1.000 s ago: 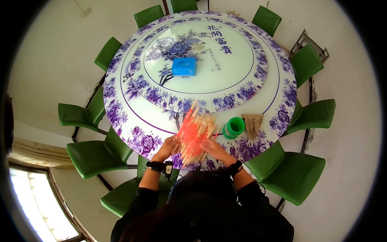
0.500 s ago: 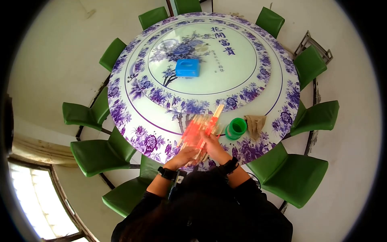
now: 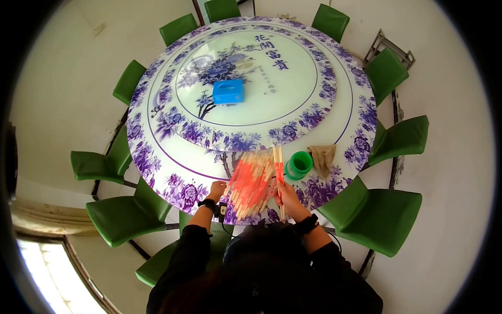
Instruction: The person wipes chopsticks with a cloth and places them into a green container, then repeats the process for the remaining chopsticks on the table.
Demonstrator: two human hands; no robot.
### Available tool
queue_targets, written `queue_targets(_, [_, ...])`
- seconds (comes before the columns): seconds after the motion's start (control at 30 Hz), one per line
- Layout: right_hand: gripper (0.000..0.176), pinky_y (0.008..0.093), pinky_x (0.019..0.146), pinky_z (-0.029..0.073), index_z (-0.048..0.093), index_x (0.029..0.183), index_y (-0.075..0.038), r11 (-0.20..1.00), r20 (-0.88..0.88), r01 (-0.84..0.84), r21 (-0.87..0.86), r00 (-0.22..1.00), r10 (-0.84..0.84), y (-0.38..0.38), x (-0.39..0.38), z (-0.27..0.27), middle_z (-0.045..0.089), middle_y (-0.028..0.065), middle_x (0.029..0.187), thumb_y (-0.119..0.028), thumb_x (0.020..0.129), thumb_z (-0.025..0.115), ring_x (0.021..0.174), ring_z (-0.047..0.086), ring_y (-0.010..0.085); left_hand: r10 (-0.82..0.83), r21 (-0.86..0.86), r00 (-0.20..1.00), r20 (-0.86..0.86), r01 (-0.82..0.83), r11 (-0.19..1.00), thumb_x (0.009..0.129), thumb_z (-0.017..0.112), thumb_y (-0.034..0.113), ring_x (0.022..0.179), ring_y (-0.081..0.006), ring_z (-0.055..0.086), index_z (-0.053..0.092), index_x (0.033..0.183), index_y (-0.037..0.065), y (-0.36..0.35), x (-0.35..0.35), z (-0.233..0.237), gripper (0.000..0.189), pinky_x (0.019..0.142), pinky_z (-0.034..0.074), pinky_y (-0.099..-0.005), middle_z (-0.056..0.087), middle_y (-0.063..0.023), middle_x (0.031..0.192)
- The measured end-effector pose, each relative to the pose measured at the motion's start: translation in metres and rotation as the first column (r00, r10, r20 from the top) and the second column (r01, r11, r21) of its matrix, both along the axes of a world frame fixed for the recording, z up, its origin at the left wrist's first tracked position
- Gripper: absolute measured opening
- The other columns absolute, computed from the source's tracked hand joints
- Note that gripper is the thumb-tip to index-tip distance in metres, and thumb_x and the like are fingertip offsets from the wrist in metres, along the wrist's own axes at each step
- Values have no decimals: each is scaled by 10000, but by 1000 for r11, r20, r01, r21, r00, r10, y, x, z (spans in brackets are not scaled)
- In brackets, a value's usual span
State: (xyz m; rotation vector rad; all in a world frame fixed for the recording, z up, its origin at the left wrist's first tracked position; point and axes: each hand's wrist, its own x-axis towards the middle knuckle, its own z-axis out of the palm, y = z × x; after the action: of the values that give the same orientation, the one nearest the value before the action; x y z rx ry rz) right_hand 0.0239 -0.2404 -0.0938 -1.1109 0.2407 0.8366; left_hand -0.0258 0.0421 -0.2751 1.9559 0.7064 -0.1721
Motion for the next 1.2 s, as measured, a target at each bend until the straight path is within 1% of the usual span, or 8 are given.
queue_targets(0.07, [270, 219, 339, 272, 433, 933, -22, 1000, 18, 8, -13, 1000, -8, -6, -7, -1, 461, 57, 567, -273, 861, 364, 377, 358, 86, -106, 265, 993, 59, 87, 960, 637, 564, 213, 722, -309, 565, 595, 797, -3, -6, -2, 2, 270, 656, 450, -335, 584, -173, 765])
queue_targets(0.23, [277, 225, 357, 290, 443, 954, -17, 997, -5, 22, -80, 1000, -23, -14, -18, -7, 482, 74, 594, -262, 864, 350, 404, 385, 106, -117, 343, 984, -133, 156, 926, 676, 546, 335, 794, -342, 543, 581, 766, -17, -28, 5, 6, 366, 708, 433, -389, 565, -217, 808])
queue_targets(0.6, [274, 220, 364, 312, 443, 940, -12, 992, 42, 9, -124, 999, -3, -16, -20, -10, 506, 86, 621, -261, 861, 362, 417, 405, 101, 5, 275, 995, -100, 22, 961, 677, 552, 393, 749, -345, 547, 467, 810, -28, -41, 6, -11, 450, 645, 428, -391, 564, -200, 776])
queue_targets(0.93, [270, 233, 379, 350, 442, 940, -2, 994, 23, 6, -112, 1000, -4, -20, -19, -11, 512, 89, 634, -244, 860, 355, 436, 437, 117, -313, 346, 940, -133, 340, 874, 667, 568, 262, 669, -287, 569, 514, 797, -20, -24, 4, -12, 316, 618, 442, -377, 565, -185, 664])
queue_targets(1.0, [265, 245, 415, 374, 447, 947, -13, 995, 33, -4, -96, 999, 8, -18, -18, -14, 516, 89, 634, -244, 860, 351, 464, 463, 127, -231, 162, 967, -110, 246, 955, 688, 539, 219, 773, -379, 527, 489, 793, -47, -14, 3, -13, 290, 676, 426, -411, 547, -242, 740])
queue_targets(1.07, [260, 258, 451, 399, 451, 954, -24, 997, 44, -15, -77, 999, 18, -14, -16, -15, 520, 89, 634, -243, 861, 347, 492, 489, 137, -291, 109, 950, -114, 304, 947, 739, 492, 179, 650, -332, 563, 468, 766, -41, -5, -3, -10, 223, 548, 452, -378, 557, -210, 678])
queue_targets(1.13, [265, 281, 530, 442, 443, 971, -17, 999, 33, -35, 5, 999, 35, -7, -15, -8, 521, 94, 680, -237, 864, 340, 571, 533, 163, -337, -280, 934, -117, 295, 914, 798, 389, 145, 397, -163, 501, 457, 786, 1, -11, -10, 53, 160, 337, 381, -254, 529, -107, 549])
queue_targets(1.2, [264, 291, 578, 450, 447, 977, -15, 999, 31, -23, 43, 999, 21, 4, -12, -4, 528, 95, 722, -231, 864, 345, 638, 543, 169, -313, -464, 950, -1, 277, 841, 834, 382, 186, 405, -109, 447, 453, 873, 6, -24, -16, 113, 196, 356, 344, -214, 493, -54, 551])
